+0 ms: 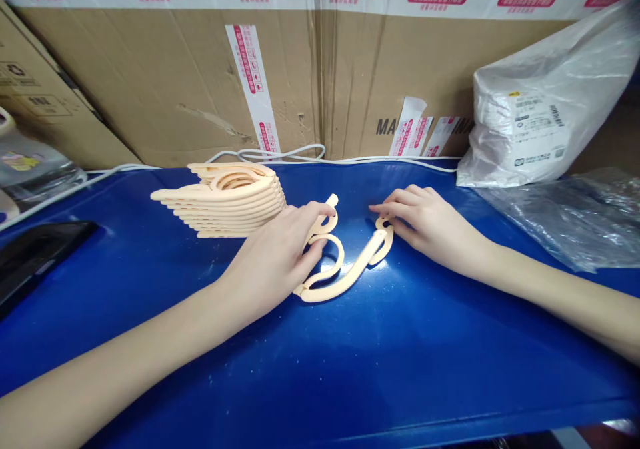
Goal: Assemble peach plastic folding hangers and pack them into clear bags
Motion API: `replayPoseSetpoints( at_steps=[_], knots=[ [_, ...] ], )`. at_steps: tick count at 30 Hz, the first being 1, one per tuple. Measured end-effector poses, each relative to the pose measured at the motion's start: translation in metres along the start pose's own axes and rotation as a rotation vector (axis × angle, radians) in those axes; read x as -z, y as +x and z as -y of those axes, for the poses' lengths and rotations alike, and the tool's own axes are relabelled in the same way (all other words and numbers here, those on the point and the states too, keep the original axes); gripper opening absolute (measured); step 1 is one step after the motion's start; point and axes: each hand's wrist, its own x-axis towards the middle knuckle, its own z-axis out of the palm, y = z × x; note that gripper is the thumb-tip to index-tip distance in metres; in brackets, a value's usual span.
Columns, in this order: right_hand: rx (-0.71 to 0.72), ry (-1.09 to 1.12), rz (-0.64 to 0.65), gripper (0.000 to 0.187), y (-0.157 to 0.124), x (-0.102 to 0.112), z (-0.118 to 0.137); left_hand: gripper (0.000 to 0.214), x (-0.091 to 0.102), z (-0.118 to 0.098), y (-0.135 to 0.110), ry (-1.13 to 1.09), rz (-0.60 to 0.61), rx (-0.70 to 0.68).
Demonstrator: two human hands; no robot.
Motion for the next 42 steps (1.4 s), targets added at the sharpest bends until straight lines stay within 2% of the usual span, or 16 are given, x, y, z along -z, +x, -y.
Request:
replayPoseSetpoints(
  at_steps=[4, 8, 10, 13, 15, 18, 22, 26, 30, 33, 36, 39, 42],
  knots=[
    [0.018, 0.19, -0.004, 0.029, 0.002, 0.0, -0.01, 0.028, 0.003, 0.002, 0.003, 0.161, -0.062, -0.073],
    [0.044, 0.404, 0.023, 0.028, 0.002, 0.004, -0.005, 0.03, 0.003, 0.006, 0.004, 0.315, -0.126, -0.189],
    [-0.007, 0.351, -0.005, 0.024, 0.001, 0.006, 0.0, 0.027, 0.002, 0.007, 0.003, 0.301, -0.112, -0.213],
    [-0.084, 0.088, -0.059, 0.019, -0.001, 0.008, 0.009, 0.027, 0.0, 0.009, 0.002, 0.27, -0.085, -0.191],
    [-0.09, -0.076, -0.048, 0.018, -0.002, 0.009, 0.014, 0.027, 0.0, 0.011, 0.001, 0.287, -0.08, -0.204],
    [-0.045, -0.176, 0.001, 0.026, -0.003, 0.007, 0.016, 0.022, 0.0, 0.014, 0.001, 0.332, -0.056, -0.297],
    [0.105, -0.102, 0.018, 0.02, -0.002, 0.002, 0.012, 0.021, 0.001, 0.015, 0.003, 0.361, -0.016, -0.358],
    [0.147, 0.03, 0.001, 0.031, -0.001, 0.0, 0.007, 0.026, 0.001, 0.017, 0.003, 0.323, 0.022, -0.325],
    [0.147, 0.129, -0.006, 0.039, 0.0, 0.0, 0.008, 0.033, 0.001, 0.018, 0.003, 0.193, 0.067, -0.207],
    [0.196, 0.139, 0.012, 0.035, -0.001, 0.003, 0.013, 0.033, 0.001, 0.018, 0.003, 0.078, 0.071, -0.128],
    [0.239, 0.136, 0.0, 0.028, -0.001, 0.005, 0.019, 0.032, -0.001, 0.017, 0.003, 0.045, 0.098, -0.115],
    [0.213, 0.108, -0.026, 0.028, -0.002, 0.005, 0.021, 0.038, -0.004, 0.017, 0.001, 0.076, 0.105, -0.105],
    [0.137, 0.074, -0.039, 0.034, -0.001, 0.003, 0.018, 0.039, -0.006, 0.015, -0.001, 0.137, 0.028, -0.099]
  ],
)
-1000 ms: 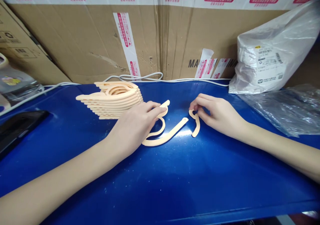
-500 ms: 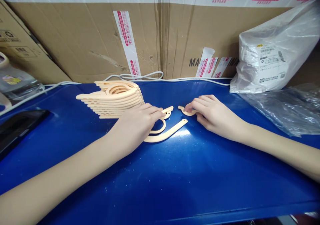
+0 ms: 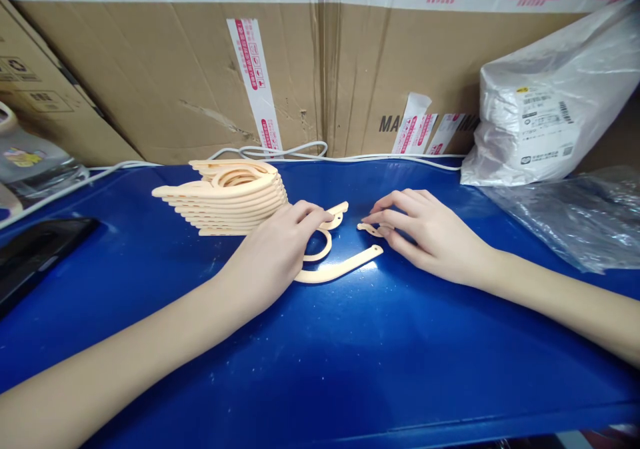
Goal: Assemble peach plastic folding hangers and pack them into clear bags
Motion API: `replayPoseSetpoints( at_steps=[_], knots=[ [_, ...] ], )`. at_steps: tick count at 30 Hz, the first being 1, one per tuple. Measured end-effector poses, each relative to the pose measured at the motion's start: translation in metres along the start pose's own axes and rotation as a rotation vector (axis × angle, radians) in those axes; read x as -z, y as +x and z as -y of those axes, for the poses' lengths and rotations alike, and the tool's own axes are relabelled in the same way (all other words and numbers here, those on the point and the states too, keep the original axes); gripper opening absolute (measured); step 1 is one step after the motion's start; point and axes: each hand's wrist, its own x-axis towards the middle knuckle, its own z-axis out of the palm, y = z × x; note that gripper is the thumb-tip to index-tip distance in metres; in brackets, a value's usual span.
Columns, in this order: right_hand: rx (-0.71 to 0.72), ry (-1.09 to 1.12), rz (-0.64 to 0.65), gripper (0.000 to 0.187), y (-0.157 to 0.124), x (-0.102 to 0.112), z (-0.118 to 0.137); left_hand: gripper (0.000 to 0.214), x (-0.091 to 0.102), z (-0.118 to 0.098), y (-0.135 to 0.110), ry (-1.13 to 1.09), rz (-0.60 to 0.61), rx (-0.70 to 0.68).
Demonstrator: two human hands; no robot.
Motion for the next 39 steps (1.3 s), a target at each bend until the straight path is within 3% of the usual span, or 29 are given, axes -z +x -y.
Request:
replayPoseSetpoints(
  at_steps=[4, 11, 15, 18, 24, 31, 35, 39],
  knots=[
    [-0.085, -0.039, 0.01, 0.032, 0.0, -0.003, -0.005, 0.033, 0.002, -0.003, 0.0, 0.001, -0.095, 0.026],
    [-0.146, 0.147, 0.021, 0.011, 0.002, -0.003, -0.005, 0.029, -0.001, -0.008, 0.003, -0.46, -0.104, 0.141],
    [-0.159, 0.183, -0.003, 0.003, 0.002, -0.004, -0.004, 0.025, -0.002, -0.009, 0.004, -0.576, -0.073, 0.233],
    [-0.15, 0.148, -0.019, 0.005, 0.003, -0.003, -0.003, 0.026, -0.001, -0.009, 0.003, -0.504, -0.044, 0.207],
    [-0.164, 0.09, -0.045, 0.006, 0.003, 0.003, -0.001, 0.033, -0.005, -0.007, -0.003, -0.236, -0.036, 0.021],
    [-0.217, 0.069, 0.007, 0.022, -0.002, 0.006, 0.003, 0.031, 0.002, -0.01, 0.0, 0.096, 0.087, -0.018],
    [-0.171, 0.06, 0.058, 0.032, -0.001, 0.007, 0.003, 0.028, 0.005, -0.012, -0.001, 0.279, -0.011, -0.085],
    [-0.106, 0.044, 0.079, 0.036, 0.0, 0.006, 0.005, 0.023, 0.004, -0.021, -0.004, 0.122, -0.107, -0.162]
  ],
)
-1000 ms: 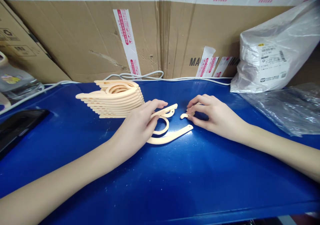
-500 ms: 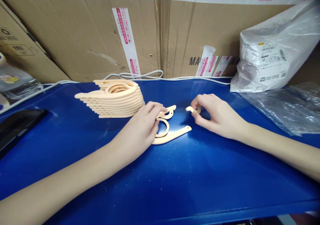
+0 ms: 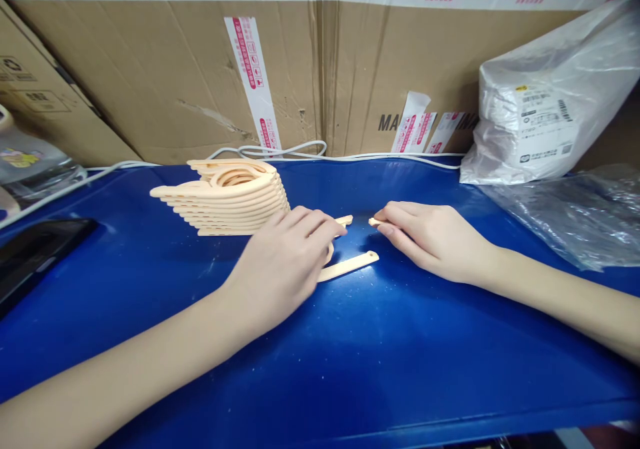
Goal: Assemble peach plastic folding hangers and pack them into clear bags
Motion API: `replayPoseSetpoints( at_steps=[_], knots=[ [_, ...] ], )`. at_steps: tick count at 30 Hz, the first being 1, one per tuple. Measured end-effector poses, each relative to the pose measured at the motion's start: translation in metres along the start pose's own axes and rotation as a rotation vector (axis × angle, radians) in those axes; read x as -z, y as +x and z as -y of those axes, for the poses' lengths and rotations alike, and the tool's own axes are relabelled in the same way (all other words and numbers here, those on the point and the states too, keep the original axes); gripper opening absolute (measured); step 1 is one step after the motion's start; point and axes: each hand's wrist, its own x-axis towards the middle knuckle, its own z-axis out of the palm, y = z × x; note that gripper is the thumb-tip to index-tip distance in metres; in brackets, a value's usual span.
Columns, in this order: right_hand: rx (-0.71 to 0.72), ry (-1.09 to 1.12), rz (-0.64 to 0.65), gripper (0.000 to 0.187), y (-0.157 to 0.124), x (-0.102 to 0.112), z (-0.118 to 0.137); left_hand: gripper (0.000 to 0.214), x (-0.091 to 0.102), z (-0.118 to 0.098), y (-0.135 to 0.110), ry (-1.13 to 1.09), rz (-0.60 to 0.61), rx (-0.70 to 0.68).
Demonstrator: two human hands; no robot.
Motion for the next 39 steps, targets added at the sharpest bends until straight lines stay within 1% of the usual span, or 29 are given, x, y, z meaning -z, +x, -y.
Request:
replayPoseSetpoints(
  at_steps=[2, 5, 8, 11, 13, 18, 25, 27, 30, 34, 37, 39],
  knots=[
    [0.012, -0.004, 0.011, 0.037, 0.0, -0.001, 0.001, 0.02, -0.002, -0.005, 0.0, -0.118, 0.014, -0.016],
    [-0.02, 0.001, 0.045, 0.038, 0.0, -0.003, 0.002, 0.031, -0.009, -0.008, 0.001, -0.199, 0.111, -0.009],
    [-0.05, 0.004, 0.094, 0.038, -0.001, -0.004, 0.002, 0.025, -0.013, -0.006, 0.002, -0.262, 0.224, 0.042],
    [-0.086, 0.014, 0.136, 0.037, 0.0, -0.003, 0.003, 0.023, -0.013, -0.004, 0.002, -0.278, 0.279, 0.072],
    [-0.106, 0.028, 0.154, 0.039, 0.0, -0.002, 0.004, 0.023, -0.013, -0.004, 0.001, -0.297, 0.269, 0.087],
    [-0.131, 0.136, 0.184, 0.039, 0.001, 0.001, 0.005, 0.016, -0.011, -0.005, 0.0, -0.364, 0.186, 0.102],
    [-0.066, 0.295, 0.201, 0.039, 0.002, 0.003, 0.006, 0.015, -0.011, -0.007, 0.0, -0.393, 0.18, 0.128],
    [-0.058, 0.312, 0.202, 0.037, 0.002, 0.003, 0.005, 0.015, -0.012, -0.006, -0.001, -0.392, 0.17, 0.129],
    [-0.058, 0.311, 0.195, 0.034, 0.002, 0.002, 0.004, 0.019, -0.014, -0.006, -0.002, -0.361, 0.129, 0.093],
    [-0.066, 0.321, 0.185, 0.033, 0.001, -0.001, 0.006, 0.027, -0.013, -0.006, -0.002, -0.305, 0.185, 0.053],
    [-0.049, 0.349, 0.148, 0.036, 0.0, -0.002, 0.009, 0.027, -0.012, -0.006, 0.0, -0.317, 0.175, 0.043],
    [-0.036, 0.329, 0.134, 0.039, -0.001, -0.002, 0.009, 0.026, -0.011, -0.006, 0.0, -0.33, 0.182, 0.045]
  ],
)
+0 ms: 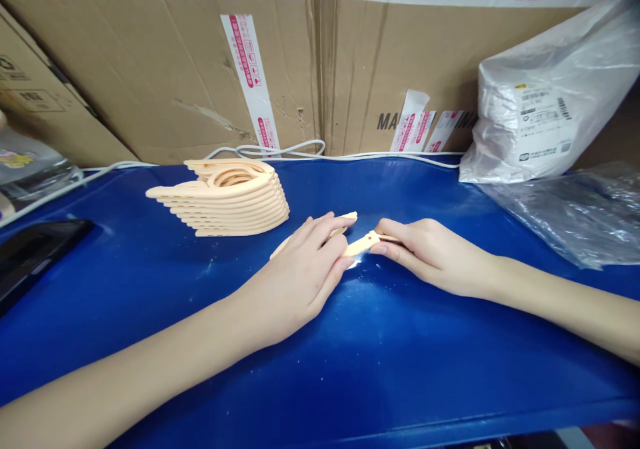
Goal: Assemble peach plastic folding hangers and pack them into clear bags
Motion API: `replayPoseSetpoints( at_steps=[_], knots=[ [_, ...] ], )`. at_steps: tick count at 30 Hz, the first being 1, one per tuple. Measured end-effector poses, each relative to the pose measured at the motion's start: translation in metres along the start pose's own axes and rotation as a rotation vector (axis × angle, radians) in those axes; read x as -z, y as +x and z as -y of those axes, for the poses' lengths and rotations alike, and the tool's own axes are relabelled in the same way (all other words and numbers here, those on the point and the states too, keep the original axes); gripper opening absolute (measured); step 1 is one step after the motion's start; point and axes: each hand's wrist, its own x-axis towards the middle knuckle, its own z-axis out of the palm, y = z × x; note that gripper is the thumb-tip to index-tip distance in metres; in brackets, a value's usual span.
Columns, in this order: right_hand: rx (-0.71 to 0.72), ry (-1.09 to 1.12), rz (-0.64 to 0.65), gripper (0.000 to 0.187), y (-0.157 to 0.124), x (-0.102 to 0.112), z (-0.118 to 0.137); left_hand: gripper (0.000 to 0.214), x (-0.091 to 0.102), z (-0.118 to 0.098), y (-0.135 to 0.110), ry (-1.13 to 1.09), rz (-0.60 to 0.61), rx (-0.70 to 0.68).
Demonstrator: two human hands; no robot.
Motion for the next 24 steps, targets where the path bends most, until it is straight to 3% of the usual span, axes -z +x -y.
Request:
replayPoseSetpoints(
  at_steps=[10, 24],
  knots=[
    [0.211, -0.496, -0.11, 0.044, -0.0043, -0.0016, -0.0061, 0.03, -0.0016, 0.0005, -0.0011, -0.018, 0.033, -0.01],
    [0.451, -0.896, -0.281, 0.038, -0.0029, 0.0027, -0.0059, 0.032, -0.0002, -0.0005, 0.0006, -0.025, 0.033, -0.028]
  ],
)
